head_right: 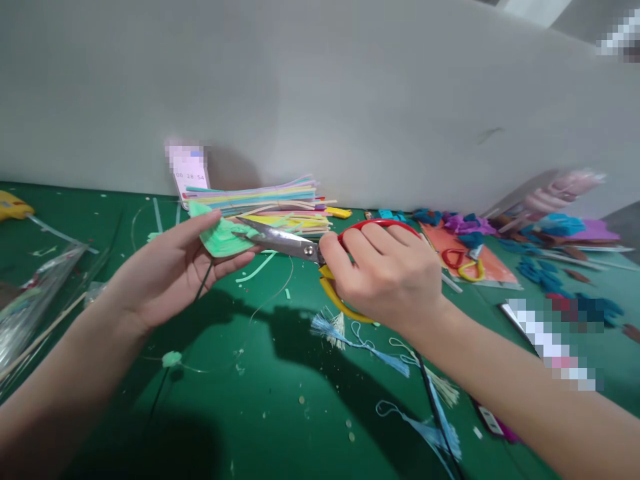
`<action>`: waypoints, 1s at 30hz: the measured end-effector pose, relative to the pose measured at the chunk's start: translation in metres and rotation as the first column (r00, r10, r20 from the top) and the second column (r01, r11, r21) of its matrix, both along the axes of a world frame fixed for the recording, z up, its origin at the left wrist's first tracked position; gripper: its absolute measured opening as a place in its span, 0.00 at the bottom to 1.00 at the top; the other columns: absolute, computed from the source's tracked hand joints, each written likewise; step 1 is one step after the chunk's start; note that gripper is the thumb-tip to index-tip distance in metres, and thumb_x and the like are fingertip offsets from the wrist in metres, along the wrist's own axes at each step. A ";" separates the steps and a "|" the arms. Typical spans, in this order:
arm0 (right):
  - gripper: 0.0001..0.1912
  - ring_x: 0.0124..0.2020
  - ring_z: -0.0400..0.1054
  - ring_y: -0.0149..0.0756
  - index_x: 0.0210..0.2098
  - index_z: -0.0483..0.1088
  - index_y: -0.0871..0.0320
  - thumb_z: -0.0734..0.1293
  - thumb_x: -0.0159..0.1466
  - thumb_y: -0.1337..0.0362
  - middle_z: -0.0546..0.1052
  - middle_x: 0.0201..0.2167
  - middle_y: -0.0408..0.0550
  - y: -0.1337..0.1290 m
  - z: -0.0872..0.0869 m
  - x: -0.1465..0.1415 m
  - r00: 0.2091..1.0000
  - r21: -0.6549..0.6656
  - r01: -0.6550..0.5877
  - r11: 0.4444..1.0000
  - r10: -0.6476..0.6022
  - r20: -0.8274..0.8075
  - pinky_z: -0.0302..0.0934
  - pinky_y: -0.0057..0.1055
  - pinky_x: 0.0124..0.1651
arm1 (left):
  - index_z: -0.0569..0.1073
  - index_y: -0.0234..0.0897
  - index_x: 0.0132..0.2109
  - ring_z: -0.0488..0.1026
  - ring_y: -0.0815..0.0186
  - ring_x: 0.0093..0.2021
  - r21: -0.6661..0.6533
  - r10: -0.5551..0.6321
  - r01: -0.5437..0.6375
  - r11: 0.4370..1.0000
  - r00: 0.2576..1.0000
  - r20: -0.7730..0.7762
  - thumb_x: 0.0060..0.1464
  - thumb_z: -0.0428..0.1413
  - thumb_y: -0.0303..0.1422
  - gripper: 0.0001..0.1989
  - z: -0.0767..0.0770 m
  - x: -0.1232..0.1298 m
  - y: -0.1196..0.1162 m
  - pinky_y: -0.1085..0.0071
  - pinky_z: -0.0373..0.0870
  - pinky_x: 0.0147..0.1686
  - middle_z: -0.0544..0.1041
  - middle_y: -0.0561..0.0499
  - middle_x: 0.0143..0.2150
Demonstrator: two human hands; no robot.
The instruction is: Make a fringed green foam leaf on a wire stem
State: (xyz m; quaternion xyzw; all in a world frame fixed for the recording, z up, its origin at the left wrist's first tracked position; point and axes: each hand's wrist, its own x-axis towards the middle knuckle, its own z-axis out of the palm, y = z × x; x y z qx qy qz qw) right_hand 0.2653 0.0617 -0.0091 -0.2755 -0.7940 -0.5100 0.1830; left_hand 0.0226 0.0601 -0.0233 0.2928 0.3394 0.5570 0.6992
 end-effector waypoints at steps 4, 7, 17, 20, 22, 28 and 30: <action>0.14 0.21 0.53 0.31 0.23 0.70 0.55 0.63 0.63 0.72 0.64 0.15 0.40 0.000 0.002 0.000 0.998 -0.053 0.004 0.999 -0.001 0.057 0.47 0.31 0.26 | 0.78 0.32 0.47 0.81 0.61 0.43 -0.028 -0.052 0.053 0.998 0.999 0.006 0.62 0.54 0.25 0.09 -0.002 -0.003 0.002 0.71 0.83 0.40 0.81 0.43 0.50; 0.13 0.20 0.54 0.30 0.23 0.70 0.56 0.64 0.64 0.69 0.64 0.14 0.39 0.000 0.000 0.001 0.998 -0.103 -0.018 0.995 0.024 0.056 0.47 0.31 0.25 | 0.77 0.32 0.50 0.81 0.58 0.47 -0.030 -0.035 0.034 0.999 0.999 -0.011 0.62 0.54 0.25 0.11 -0.001 -0.004 0.002 0.70 0.83 0.40 0.80 0.42 0.51; 0.32 0.32 0.69 0.40 0.48 0.67 0.63 0.54 0.67 0.39 0.72 0.36 0.55 -0.006 -0.014 0.006 0.921 -0.551 0.083 0.830 -0.275 -0.275 0.60 0.32 0.27 | 0.81 0.30 0.43 0.80 0.56 0.47 0.091 -0.042 0.055 0.994 0.989 -0.141 0.61 0.56 0.30 0.10 0.004 -0.006 -0.002 0.68 0.82 0.43 0.81 0.41 0.50; 0.36 0.43 0.68 0.49 0.54 0.62 0.69 0.56 0.67 0.40 0.70 0.41 0.61 -0.012 -0.019 0.006 0.911 -0.596 0.029 0.803 -0.267 -0.315 0.66 0.41 0.40 | 0.81 0.32 0.42 0.79 0.58 0.49 0.124 -0.033 0.061 0.990 0.976 -0.215 0.57 0.60 0.28 0.07 0.004 -0.005 -0.005 0.72 0.81 0.44 0.81 0.44 0.50; 0.33 0.42 0.68 0.47 0.56 0.62 0.68 0.61 0.66 0.44 0.71 0.42 0.60 -0.019 -0.021 0.004 0.878 -0.589 0.043 0.807 -0.312 -0.362 0.66 0.41 0.41 | 0.81 0.35 0.43 0.79 0.61 0.48 0.134 -0.048 0.084 0.987 0.966 -0.255 0.54 0.63 0.26 0.08 0.006 -0.005 -0.009 0.75 0.80 0.44 0.82 0.48 0.49; 0.24 0.26 0.66 0.30 0.55 0.68 0.54 0.70 0.60 0.66 0.74 0.31 0.43 -0.057 -0.032 -0.005 0.786 -0.424 -0.040 0.905 -0.234 -0.573 0.63 0.27 0.31 | 0.81 0.38 0.41 0.79 0.65 0.43 0.179 -0.011 0.076 0.981 0.942 -0.334 0.52 0.65 0.29 0.07 0.020 0.000 -0.025 0.76 0.77 0.41 0.83 0.53 0.44; 0.24 0.26 0.67 0.30 0.55 0.69 0.55 0.70 0.59 0.69 0.73 0.30 0.43 -0.067 -0.039 -0.007 0.811 -0.377 -0.038 0.925 -0.192 -0.553 0.62 0.26 0.30 | 0.80 0.38 0.42 0.78 0.64 0.45 0.215 -0.009 0.090 0.972 0.935 -0.354 0.53 0.65 0.28 0.08 0.023 0.002 -0.028 0.77 0.76 0.42 0.82 0.53 0.45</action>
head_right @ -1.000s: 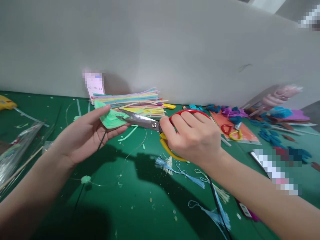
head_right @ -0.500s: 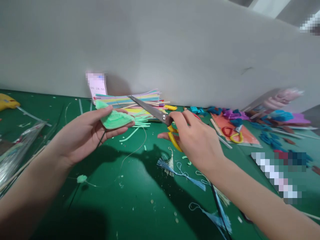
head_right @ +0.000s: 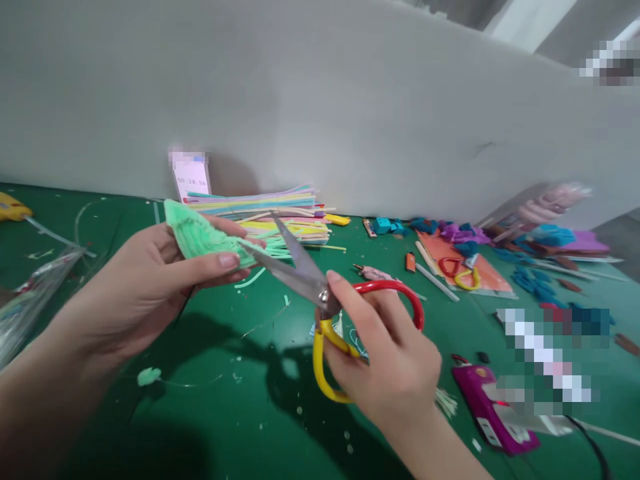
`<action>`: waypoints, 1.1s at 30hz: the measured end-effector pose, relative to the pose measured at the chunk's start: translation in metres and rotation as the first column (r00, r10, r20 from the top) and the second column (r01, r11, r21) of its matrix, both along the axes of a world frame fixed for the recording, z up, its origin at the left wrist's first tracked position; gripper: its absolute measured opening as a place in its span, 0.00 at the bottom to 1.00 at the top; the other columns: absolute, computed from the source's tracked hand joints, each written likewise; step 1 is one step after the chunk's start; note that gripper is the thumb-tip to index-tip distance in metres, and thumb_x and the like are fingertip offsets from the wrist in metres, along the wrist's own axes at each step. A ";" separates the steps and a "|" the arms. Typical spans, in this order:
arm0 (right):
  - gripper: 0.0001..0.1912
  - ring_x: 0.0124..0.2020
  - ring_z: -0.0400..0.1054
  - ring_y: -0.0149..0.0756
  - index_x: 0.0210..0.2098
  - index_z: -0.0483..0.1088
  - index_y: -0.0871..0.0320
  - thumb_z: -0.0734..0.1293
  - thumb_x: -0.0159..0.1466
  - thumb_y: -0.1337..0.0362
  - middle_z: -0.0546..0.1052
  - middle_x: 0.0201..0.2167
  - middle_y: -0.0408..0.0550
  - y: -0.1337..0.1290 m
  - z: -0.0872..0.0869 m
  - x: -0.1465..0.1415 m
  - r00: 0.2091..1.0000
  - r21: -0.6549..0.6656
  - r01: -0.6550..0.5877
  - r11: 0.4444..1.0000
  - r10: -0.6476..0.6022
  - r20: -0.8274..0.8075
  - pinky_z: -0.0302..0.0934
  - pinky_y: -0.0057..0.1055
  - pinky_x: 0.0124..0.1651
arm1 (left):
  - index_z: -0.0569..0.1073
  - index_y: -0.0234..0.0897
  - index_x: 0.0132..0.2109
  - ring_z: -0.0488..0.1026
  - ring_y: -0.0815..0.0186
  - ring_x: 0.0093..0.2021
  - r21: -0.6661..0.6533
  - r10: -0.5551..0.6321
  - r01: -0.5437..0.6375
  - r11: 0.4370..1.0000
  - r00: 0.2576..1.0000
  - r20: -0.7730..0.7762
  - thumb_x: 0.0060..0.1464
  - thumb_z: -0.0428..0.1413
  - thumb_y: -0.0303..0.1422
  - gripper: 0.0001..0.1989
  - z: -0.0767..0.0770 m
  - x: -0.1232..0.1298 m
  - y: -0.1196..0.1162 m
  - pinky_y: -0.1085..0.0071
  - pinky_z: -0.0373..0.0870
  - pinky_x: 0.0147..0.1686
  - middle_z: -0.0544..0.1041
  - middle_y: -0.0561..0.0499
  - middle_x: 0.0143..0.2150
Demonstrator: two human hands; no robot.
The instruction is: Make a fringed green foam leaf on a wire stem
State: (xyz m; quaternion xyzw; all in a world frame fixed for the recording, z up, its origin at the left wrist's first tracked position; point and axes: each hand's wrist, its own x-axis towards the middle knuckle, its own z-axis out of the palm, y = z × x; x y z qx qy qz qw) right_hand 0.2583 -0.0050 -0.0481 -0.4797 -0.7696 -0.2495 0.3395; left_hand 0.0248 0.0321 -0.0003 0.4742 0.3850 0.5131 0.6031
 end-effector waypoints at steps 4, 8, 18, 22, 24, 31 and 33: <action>0.24 0.27 0.68 0.30 0.54 0.70 0.56 0.71 0.58 0.70 0.74 0.31 0.46 -0.004 -0.009 -0.002 0.997 0.069 0.005 0.998 -0.010 0.083 0.60 0.26 0.28 | 0.79 0.37 0.43 0.77 0.64 0.47 0.046 -0.005 0.007 0.999 1.000 -0.024 0.52 0.64 0.24 0.11 -0.001 0.001 0.000 0.78 0.76 0.43 0.81 0.51 0.49; 0.22 0.28 0.69 0.31 0.54 0.71 0.58 0.70 0.60 0.69 0.74 0.32 0.48 -0.002 -0.008 -0.003 0.996 0.085 0.003 0.996 -0.010 0.089 0.60 0.25 0.28 | 0.79 0.34 0.44 0.78 0.64 0.48 0.056 -0.015 0.016 0.998 1.000 -0.012 0.50 0.65 0.23 0.13 -0.005 -0.001 0.003 0.78 0.77 0.42 0.81 0.48 0.48; 0.25 0.26 0.68 0.29 0.54 0.71 0.57 0.73 0.57 0.69 0.74 0.31 0.45 -0.006 -0.009 -0.004 0.996 0.054 0.040 0.998 -0.044 0.074 0.59 0.25 0.27 | 0.80 0.34 0.43 0.78 0.70 0.40 0.048 -0.011 0.012 0.999 1.000 -0.009 0.51 0.65 0.24 0.11 -0.007 0.002 0.003 0.81 0.77 0.39 0.81 0.50 0.44; 0.25 0.27 0.69 0.30 0.54 0.71 0.57 0.73 0.57 0.70 0.75 0.31 0.45 -0.007 -0.009 -0.005 0.997 0.039 0.059 0.997 -0.061 0.051 0.60 0.26 0.27 | 0.79 0.35 0.44 0.78 0.68 0.43 0.039 -0.021 0.020 0.999 0.999 0.033 0.52 0.65 0.24 0.11 -0.007 0.001 0.003 0.80 0.78 0.40 0.81 0.51 0.45; 0.26 0.28 0.69 0.31 0.54 0.71 0.57 0.73 0.56 0.70 0.75 0.31 0.45 -0.007 -0.010 -0.008 0.997 0.035 0.071 0.997 -0.072 0.037 0.61 0.26 0.28 | 0.80 0.36 0.44 0.78 0.69 0.41 0.017 -0.027 0.026 1.000 0.998 0.064 0.52 0.65 0.24 0.11 -0.008 0.002 0.003 0.80 0.79 0.39 0.82 0.52 0.43; 0.21 0.25 0.68 0.28 0.54 0.71 0.57 0.70 0.62 0.67 0.76 0.32 0.46 -0.006 -0.011 -0.011 0.997 0.027 0.063 0.998 -0.064 0.041 0.59 0.25 0.26 | 0.81 0.36 0.42 0.79 0.73 0.35 -0.054 -0.043 0.052 0.997 0.986 0.160 0.50 0.65 0.22 0.11 -0.008 0.001 0.007 0.80 0.79 0.37 0.83 0.55 0.36; 0.21 0.24 0.67 0.28 0.55 0.70 0.57 0.69 0.63 0.66 0.76 0.33 0.47 -0.006 -0.012 -0.009 0.995 0.051 0.061 0.997 -0.064 0.078 0.58 0.26 0.26 | 0.81 0.36 0.41 0.79 0.72 0.34 -0.070 -0.036 0.048 0.996 0.985 0.168 0.50 0.66 0.22 0.10 -0.008 0.000 0.008 0.81 0.79 0.37 0.83 0.54 0.36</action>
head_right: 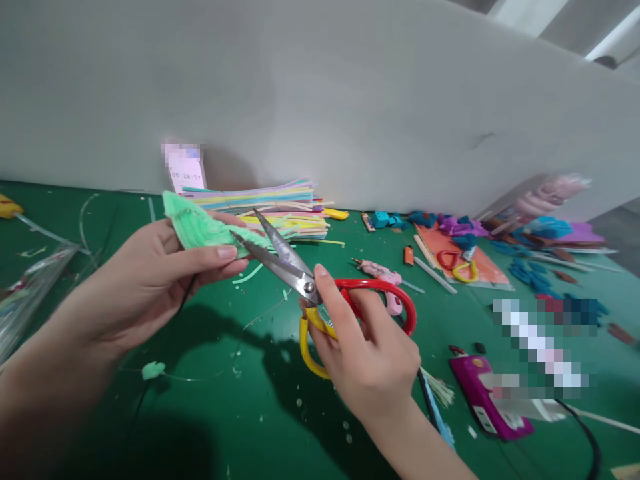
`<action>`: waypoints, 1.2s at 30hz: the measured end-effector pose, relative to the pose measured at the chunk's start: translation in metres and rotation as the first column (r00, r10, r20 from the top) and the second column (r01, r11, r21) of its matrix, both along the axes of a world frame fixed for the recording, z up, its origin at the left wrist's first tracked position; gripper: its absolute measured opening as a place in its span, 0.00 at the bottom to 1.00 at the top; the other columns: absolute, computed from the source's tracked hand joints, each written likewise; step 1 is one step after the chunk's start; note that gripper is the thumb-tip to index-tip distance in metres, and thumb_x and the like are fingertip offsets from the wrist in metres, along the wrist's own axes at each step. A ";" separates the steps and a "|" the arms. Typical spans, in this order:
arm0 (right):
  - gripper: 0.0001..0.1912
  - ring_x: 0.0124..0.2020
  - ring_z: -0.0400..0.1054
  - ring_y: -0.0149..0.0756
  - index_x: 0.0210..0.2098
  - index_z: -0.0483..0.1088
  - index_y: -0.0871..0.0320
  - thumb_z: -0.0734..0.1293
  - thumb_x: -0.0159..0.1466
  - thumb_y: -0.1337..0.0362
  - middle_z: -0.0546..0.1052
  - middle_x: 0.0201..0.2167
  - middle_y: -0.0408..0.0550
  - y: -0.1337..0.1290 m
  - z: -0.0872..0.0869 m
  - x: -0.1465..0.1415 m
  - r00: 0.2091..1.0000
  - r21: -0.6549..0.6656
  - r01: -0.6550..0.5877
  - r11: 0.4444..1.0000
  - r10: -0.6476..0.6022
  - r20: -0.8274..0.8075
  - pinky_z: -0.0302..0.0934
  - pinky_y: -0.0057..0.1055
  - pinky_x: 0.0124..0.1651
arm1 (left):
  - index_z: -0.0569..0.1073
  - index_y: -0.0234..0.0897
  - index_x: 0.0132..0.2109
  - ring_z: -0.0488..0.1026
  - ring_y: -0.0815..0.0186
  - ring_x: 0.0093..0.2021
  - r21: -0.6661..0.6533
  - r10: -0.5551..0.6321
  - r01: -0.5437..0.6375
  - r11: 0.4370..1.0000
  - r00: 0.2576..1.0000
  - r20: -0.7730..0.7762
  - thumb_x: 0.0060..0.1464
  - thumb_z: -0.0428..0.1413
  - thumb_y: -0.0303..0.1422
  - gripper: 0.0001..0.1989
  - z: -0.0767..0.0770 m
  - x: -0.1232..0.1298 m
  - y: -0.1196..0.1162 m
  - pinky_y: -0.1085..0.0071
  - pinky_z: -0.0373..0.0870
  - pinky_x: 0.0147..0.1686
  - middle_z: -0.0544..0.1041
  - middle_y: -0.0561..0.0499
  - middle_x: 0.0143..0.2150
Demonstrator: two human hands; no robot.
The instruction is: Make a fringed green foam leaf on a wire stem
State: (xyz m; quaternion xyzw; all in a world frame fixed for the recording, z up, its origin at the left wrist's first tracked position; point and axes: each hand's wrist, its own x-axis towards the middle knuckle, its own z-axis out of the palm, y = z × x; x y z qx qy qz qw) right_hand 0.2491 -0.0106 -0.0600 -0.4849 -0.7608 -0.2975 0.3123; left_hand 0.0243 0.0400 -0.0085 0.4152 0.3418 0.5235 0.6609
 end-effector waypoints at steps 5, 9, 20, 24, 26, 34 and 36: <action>0.23 0.25 0.68 0.31 0.58 0.70 0.59 0.69 0.64 0.65 0.77 0.33 0.51 0.003 0.001 0.005 0.988 0.123 0.024 0.992 -0.042 0.146 0.55 0.28 0.27 | 0.82 0.37 0.42 0.81 0.72 0.35 -0.019 0.003 -0.003 1.000 1.000 -0.023 0.51 0.65 0.21 0.11 -0.002 -0.002 0.003 0.82 0.79 0.37 0.84 0.53 0.41; 0.25 0.24 0.65 0.30 0.58 0.70 0.59 0.71 0.61 0.71 0.78 0.31 0.48 0.013 0.007 0.009 0.966 0.195 0.005 0.981 -0.055 0.254 0.52 0.28 0.25 | 0.81 0.35 0.43 0.81 0.71 0.37 -0.036 0.025 -0.026 0.999 0.998 -0.050 0.52 0.64 0.21 0.11 -0.004 -0.002 0.006 0.83 0.79 0.39 0.83 0.49 0.45; 0.17 0.21 0.60 0.30 0.51 0.74 0.61 0.68 0.63 0.66 0.77 0.27 0.48 0.045 0.027 0.019 0.858 0.225 -0.067 0.972 -0.059 0.511 0.50 0.30 0.25 | 0.81 0.30 0.42 0.80 0.72 0.35 -0.099 0.028 -0.025 0.995 0.999 0.024 0.51 0.63 0.18 0.10 -0.013 -0.004 0.015 0.84 0.79 0.38 0.83 0.45 0.43; 0.12 0.25 0.63 0.34 0.45 0.77 0.54 0.63 0.66 0.66 0.74 0.23 0.47 0.058 0.039 0.017 0.845 0.130 -0.042 0.991 -0.034 0.534 0.44 0.31 0.24 | 0.80 0.25 0.41 0.81 0.69 0.35 -0.211 0.094 -0.075 0.975 0.992 0.079 0.51 0.60 0.15 0.11 -0.015 -0.004 0.021 0.81 0.80 0.37 0.82 0.41 0.42; 0.14 0.26 0.64 0.36 0.44 0.77 0.53 0.61 0.66 0.68 0.73 0.21 0.48 0.065 0.046 0.014 0.858 0.018 -0.017 1.000 0.005 0.513 0.43 0.32 0.25 | 0.79 0.24 0.41 0.82 0.67 0.36 -0.244 0.117 -0.087 0.966 0.987 0.109 0.51 0.59 0.13 0.11 -0.017 -0.003 0.024 0.80 0.81 0.37 0.82 0.39 0.42; 0.17 0.24 0.61 0.35 0.37 0.77 0.57 0.56 0.68 0.68 0.71 0.19 0.48 0.085 0.055 0.002 0.808 -0.186 0.020 0.982 0.093 0.581 0.42 0.34 0.25 | 0.77 0.22 0.44 0.82 0.65 0.37 -0.343 0.125 -0.052 0.938 0.972 0.196 0.50 0.57 0.12 0.14 -0.038 -0.007 0.041 0.79 0.81 0.38 0.82 0.38 0.41; 0.18 0.24 0.60 0.35 0.37 0.77 0.57 0.55 0.69 0.69 0.71 0.19 0.48 0.087 0.054 0.002 0.780 -0.173 0.006 0.985 0.104 0.617 0.42 0.34 0.25 | 0.77 0.21 0.43 0.82 0.64 0.37 -0.387 0.138 -0.051 0.921 0.970 0.201 0.51 0.56 0.12 0.12 -0.041 -0.008 0.043 0.79 0.81 0.39 0.82 0.38 0.40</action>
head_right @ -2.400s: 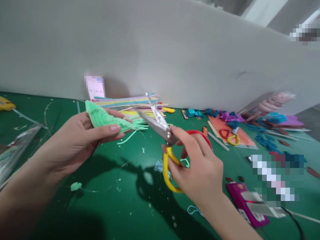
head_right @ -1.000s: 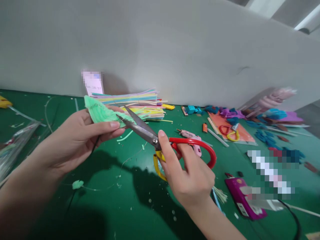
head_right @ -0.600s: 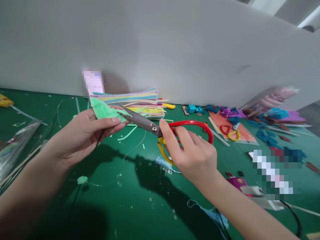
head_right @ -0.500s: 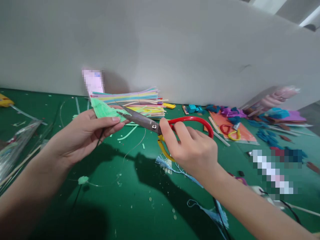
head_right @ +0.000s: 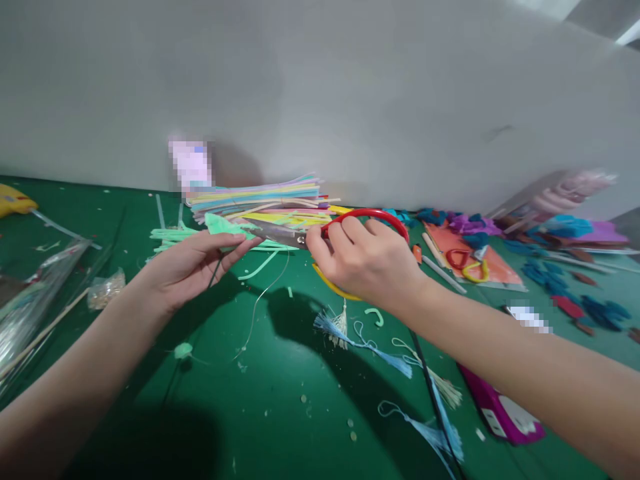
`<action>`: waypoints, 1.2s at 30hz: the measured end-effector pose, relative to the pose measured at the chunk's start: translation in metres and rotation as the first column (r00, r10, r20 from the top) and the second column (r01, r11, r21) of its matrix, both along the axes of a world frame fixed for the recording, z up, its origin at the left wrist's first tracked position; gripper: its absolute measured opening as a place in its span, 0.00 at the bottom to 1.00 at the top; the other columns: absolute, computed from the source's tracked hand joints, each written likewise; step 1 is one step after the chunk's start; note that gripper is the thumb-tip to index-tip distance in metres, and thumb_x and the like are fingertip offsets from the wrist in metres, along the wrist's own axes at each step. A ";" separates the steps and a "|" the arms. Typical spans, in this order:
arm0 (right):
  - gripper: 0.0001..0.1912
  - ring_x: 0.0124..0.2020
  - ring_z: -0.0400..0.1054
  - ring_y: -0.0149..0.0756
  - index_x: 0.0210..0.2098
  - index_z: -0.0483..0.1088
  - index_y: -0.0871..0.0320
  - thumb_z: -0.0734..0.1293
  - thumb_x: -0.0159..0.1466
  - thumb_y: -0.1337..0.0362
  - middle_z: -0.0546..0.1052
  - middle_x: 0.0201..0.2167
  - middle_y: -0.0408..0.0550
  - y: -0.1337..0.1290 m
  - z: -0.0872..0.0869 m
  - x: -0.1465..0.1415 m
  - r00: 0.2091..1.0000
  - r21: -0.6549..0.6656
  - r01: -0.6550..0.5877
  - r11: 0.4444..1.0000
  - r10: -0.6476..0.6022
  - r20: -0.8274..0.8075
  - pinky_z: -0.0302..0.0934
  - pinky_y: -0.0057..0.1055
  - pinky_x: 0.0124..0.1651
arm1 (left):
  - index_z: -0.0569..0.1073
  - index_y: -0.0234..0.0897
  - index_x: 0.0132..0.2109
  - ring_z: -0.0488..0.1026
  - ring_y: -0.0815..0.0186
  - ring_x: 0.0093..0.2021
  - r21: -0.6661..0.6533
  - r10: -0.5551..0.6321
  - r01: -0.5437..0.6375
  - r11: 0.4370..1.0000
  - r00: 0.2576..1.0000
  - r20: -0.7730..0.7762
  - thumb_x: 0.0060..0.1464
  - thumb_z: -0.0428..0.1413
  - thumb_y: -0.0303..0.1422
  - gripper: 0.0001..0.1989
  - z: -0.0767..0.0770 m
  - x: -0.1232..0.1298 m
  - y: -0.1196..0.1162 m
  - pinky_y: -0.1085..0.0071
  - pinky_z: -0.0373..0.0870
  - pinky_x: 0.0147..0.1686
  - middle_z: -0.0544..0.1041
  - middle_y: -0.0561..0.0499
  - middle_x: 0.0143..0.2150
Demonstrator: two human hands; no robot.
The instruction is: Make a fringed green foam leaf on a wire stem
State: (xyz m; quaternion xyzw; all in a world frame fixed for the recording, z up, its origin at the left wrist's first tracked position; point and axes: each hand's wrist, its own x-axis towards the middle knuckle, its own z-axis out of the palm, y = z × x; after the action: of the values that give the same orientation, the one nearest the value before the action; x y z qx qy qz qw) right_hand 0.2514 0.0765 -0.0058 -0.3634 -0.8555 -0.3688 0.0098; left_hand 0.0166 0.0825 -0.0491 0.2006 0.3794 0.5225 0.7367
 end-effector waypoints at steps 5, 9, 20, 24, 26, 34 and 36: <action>0.18 0.22 0.59 0.33 0.36 0.77 0.57 0.55 0.68 0.70 0.70 0.18 0.47 0.004 0.001 0.000 1.000 -0.036 -0.003 0.999 0.004 0.019 0.42 0.33 0.24 | 0.78 0.20 0.38 0.82 0.65 0.35 -0.045 -0.009 0.010 0.999 0.999 0.035 0.51 0.56 0.12 0.09 -0.003 0.001 0.002 0.79 0.81 0.38 0.82 0.36 0.38; 0.19 0.19 0.56 0.31 0.33 0.76 0.57 0.55 0.68 0.69 0.69 0.16 0.46 0.007 0.005 -0.003 0.996 -0.084 -0.008 0.996 0.015 0.086 0.42 0.32 0.23 | 0.78 0.21 0.36 0.82 0.65 0.36 -0.033 -0.031 0.032 0.999 0.999 0.032 0.50 0.57 0.12 0.08 -0.007 0.002 0.003 0.79 0.81 0.39 0.82 0.37 0.37; 0.17 0.26 0.70 0.36 0.39 0.73 0.59 0.61 0.68 0.52 0.77 0.25 0.49 -0.003 -0.023 0.013 0.956 -0.007 0.089 0.996 -0.087 -0.282 0.46 0.31 0.25 | 0.79 0.22 0.41 0.81 0.58 0.45 0.105 -0.055 0.063 0.993 0.996 -0.073 0.50 0.60 0.15 0.10 -0.002 0.003 -0.005 0.75 0.81 0.43 0.82 0.35 0.44; 0.19 0.19 0.67 0.35 0.41 0.70 0.59 0.60 0.68 0.49 0.74 0.19 0.43 -0.021 -0.039 0.015 0.803 -0.314 0.208 0.926 -0.345 -0.486 0.46 0.29 0.23 | 0.80 0.29 0.41 0.82 0.63 0.42 0.179 -0.100 0.132 0.975 0.979 -0.177 0.49 0.64 0.19 0.10 0.012 0.006 -0.017 0.81 0.80 0.34 0.83 0.42 0.46; 0.17 0.19 0.67 0.36 0.40 0.68 0.58 0.60 0.68 0.50 0.72 0.17 0.42 -0.033 -0.052 0.011 0.724 -0.508 0.211 0.835 -0.483 -0.493 0.47 0.28 0.23 | 0.80 0.34 0.44 0.82 0.64 0.41 0.231 -0.139 0.197 0.953 0.960 -0.244 0.51 0.65 0.24 0.12 0.021 0.007 -0.024 0.84 0.77 0.28 0.82 0.45 0.47; 0.14 0.27 0.74 0.41 0.49 0.65 0.60 0.61 0.65 0.64 0.79 0.27 0.51 -0.064 -0.106 -0.007 0.665 -0.776 0.197 0.599 -0.663 -0.343 0.52 0.29 0.27 | 0.78 0.39 0.42 0.73 0.73 0.19 0.358 -0.062 0.266 0.895 0.870 -0.489 0.51 0.66 0.35 0.10 0.048 0.006 -0.050 0.85 0.59 0.12 0.82 0.51 0.27; 0.19 0.27 0.74 0.42 0.53 0.65 0.61 0.62 0.63 0.65 0.79 0.29 0.51 -0.064 -0.103 -0.006 0.696 -0.771 0.211 0.601 -0.646 -0.313 0.52 0.29 0.27 | 0.78 0.39 0.42 0.64 0.78 0.13 0.363 -0.062 0.296 0.884 0.842 -0.535 0.51 0.66 0.37 0.12 0.050 0.005 -0.053 0.84 0.58 0.12 0.81 0.51 0.26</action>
State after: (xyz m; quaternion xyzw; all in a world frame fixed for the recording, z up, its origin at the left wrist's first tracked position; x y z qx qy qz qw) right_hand 0.2455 0.0124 -0.1088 -0.6365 -0.7629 0.1080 0.0339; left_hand 0.0221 0.0299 0.0007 0.5246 0.4139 0.4484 0.5936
